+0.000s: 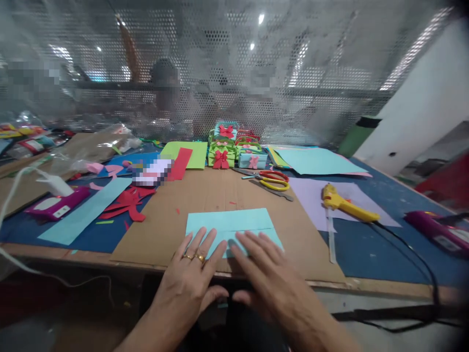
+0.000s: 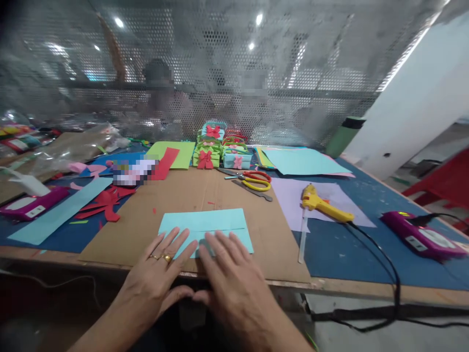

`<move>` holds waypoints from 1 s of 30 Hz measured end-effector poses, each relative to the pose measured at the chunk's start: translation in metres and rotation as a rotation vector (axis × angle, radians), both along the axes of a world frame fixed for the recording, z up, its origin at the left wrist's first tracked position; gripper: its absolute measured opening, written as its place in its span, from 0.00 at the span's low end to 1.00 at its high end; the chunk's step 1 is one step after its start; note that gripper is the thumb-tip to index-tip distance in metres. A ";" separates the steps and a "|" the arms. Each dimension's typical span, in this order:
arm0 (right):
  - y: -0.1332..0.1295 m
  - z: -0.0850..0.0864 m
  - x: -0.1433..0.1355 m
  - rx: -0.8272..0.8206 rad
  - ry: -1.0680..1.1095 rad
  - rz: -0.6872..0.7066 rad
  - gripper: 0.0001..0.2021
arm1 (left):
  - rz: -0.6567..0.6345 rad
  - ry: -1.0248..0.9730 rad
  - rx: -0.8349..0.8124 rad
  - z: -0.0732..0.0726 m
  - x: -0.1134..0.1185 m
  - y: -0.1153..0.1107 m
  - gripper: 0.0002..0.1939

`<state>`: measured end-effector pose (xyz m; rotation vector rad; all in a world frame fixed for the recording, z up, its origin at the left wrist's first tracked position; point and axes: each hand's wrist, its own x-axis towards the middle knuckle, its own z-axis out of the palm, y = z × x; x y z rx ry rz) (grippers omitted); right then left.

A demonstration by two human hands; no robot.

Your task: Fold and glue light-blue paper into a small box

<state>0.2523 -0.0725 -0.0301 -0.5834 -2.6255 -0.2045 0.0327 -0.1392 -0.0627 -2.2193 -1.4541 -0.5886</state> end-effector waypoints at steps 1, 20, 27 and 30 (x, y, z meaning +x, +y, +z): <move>-0.003 0.000 -0.004 -0.029 -0.004 0.038 0.30 | 0.000 -0.003 0.007 -0.001 0.000 0.000 0.35; -0.002 0.021 0.073 0.002 0.145 -0.299 0.11 | -0.025 0.077 0.036 -0.006 -0.007 0.003 0.33; 0.013 0.026 0.048 0.152 0.100 -0.199 0.13 | -0.133 0.063 -0.088 0.011 -0.023 0.026 0.49; 0.020 0.011 0.028 0.187 -0.063 -0.064 0.26 | -0.215 0.023 -0.238 0.029 -0.038 0.041 0.45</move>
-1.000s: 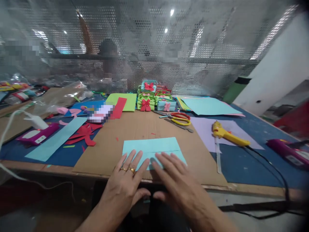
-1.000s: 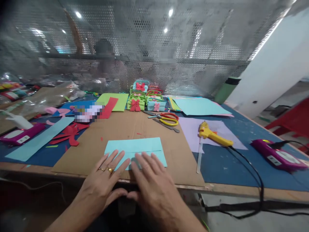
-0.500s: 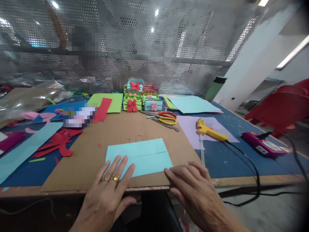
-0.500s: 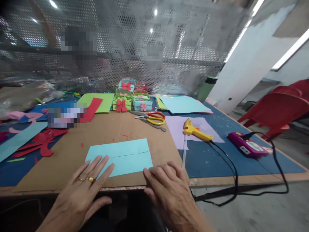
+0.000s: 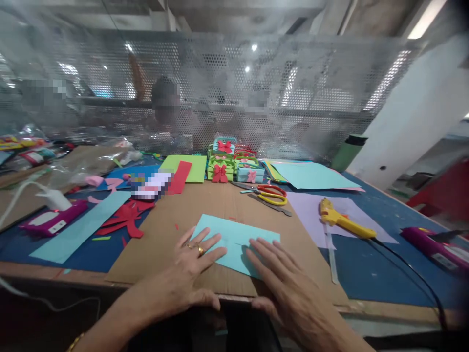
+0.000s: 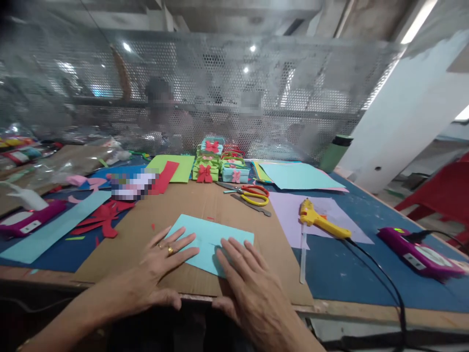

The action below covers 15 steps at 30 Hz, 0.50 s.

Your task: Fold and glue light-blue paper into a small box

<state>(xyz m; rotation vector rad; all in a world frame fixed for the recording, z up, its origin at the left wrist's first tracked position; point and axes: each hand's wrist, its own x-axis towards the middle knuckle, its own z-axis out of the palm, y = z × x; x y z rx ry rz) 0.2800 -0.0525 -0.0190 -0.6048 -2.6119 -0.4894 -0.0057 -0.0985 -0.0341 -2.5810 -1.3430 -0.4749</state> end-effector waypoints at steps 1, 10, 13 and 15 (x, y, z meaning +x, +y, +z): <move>0.002 -0.005 -0.004 0.013 -0.042 0.022 0.29 | -0.016 -0.023 -0.035 0.006 -0.004 0.003 0.43; 0.009 -0.023 -0.006 0.092 -0.031 0.054 0.33 | 0.370 -0.395 -0.314 0.051 0.027 0.010 0.14; 0.010 -0.024 -0.006 0.074 -0.010 0.052 0.32 | 0.475 -0.334 -0.559 0.051 0.039 0.021 0.16; 0.010 -0.024 -0.006 0.070 0.000 0.060 0.32 | 0.522 -0.306 -0.614 0.050 0.042 0.027 0.16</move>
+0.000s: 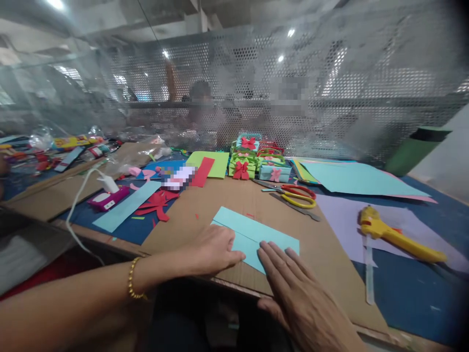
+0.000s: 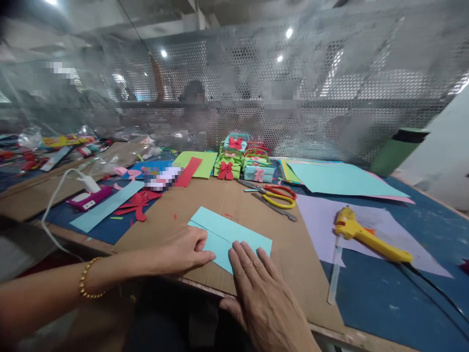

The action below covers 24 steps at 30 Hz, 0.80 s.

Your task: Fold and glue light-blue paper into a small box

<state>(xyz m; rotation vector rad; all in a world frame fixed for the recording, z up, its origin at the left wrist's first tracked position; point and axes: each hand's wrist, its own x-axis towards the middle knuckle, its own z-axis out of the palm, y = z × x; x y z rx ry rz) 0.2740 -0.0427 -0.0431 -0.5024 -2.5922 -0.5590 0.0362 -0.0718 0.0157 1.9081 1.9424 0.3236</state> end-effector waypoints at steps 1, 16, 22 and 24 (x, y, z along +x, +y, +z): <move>0.000 0.000 0.000 -0.002 0.005 0.006 0.32 | 0.003 0.001 -0.023 0.000 0.001 0.002 0.15; 0.005 -0.004 0.000 0.087 0.042 0.020 0.31 | 0.041 0.010 -0.178 0.013 -0.043 0.006 0.10; 0.007 -0.006 0.000 0.052 0.073 0.034 0.32 | 0.045 0.061 -0.172 0.012 -0.070 0.009 0.11; 0.007 -0.006 0.000 0.044 0.073 0.037 0.33 | 0.042 0.080 -0.160 0.011 -0.080 0.010 0.10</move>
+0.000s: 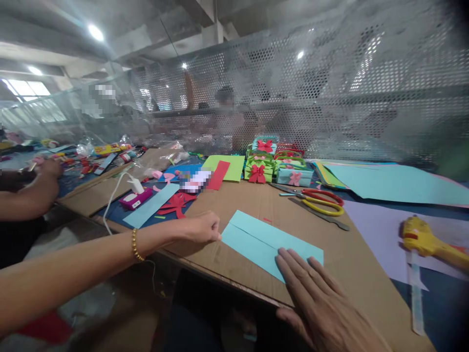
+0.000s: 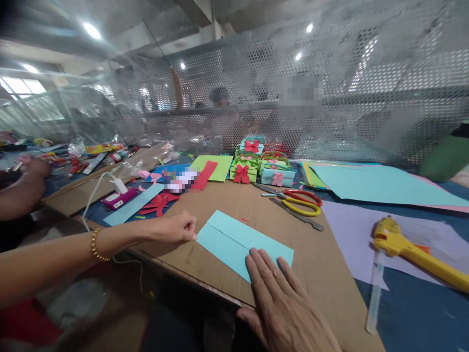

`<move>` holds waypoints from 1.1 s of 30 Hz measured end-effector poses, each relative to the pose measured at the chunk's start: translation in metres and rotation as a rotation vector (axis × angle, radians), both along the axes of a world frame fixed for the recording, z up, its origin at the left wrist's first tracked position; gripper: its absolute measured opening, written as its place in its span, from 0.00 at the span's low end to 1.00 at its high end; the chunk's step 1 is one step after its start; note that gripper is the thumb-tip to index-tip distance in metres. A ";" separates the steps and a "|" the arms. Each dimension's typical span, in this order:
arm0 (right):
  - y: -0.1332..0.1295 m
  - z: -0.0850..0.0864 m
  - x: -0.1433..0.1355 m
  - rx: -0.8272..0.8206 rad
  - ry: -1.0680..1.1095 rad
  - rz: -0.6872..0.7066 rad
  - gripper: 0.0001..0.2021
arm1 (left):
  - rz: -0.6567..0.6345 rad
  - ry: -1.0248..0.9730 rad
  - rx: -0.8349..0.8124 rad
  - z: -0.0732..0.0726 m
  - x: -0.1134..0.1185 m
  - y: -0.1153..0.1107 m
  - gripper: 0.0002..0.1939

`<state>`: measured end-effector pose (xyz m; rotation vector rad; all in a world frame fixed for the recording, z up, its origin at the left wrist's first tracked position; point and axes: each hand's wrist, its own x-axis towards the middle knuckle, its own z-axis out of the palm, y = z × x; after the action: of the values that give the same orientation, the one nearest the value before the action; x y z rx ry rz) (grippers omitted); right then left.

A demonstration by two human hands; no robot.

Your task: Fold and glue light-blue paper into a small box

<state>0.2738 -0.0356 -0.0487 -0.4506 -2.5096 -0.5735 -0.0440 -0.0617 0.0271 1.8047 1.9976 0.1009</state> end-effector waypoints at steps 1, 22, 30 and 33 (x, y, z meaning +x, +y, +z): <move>0.000 0.000 0.000 0.002 -0.001 0.000 0.33 | -0.003 0.012 0.011 0.000 -0.005 0.000 0.10; -0.013 0.034 -0.006 -0.274 0.014 -0.009 0.17 | -0.545 0.094 0.497 -0.050 0.046 0.000 0.22; -0.009 0.045 -0.039 -0.548 -0.184 0.062 0.03 | -0.538 0.038 0.467 -0.050 0.045 0.001 0.21; -0.006 0.047 -0.037 -0.577 -0.183 0.088 0.02 | -0.546 0.061 0.460 -0.048 0.046 0.002 0.21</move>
<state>0.2368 -0.0420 -0.0013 -0.5055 -2.8366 0.1675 0.0022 -0.0600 -0.0213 2.6082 1.5269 0.3608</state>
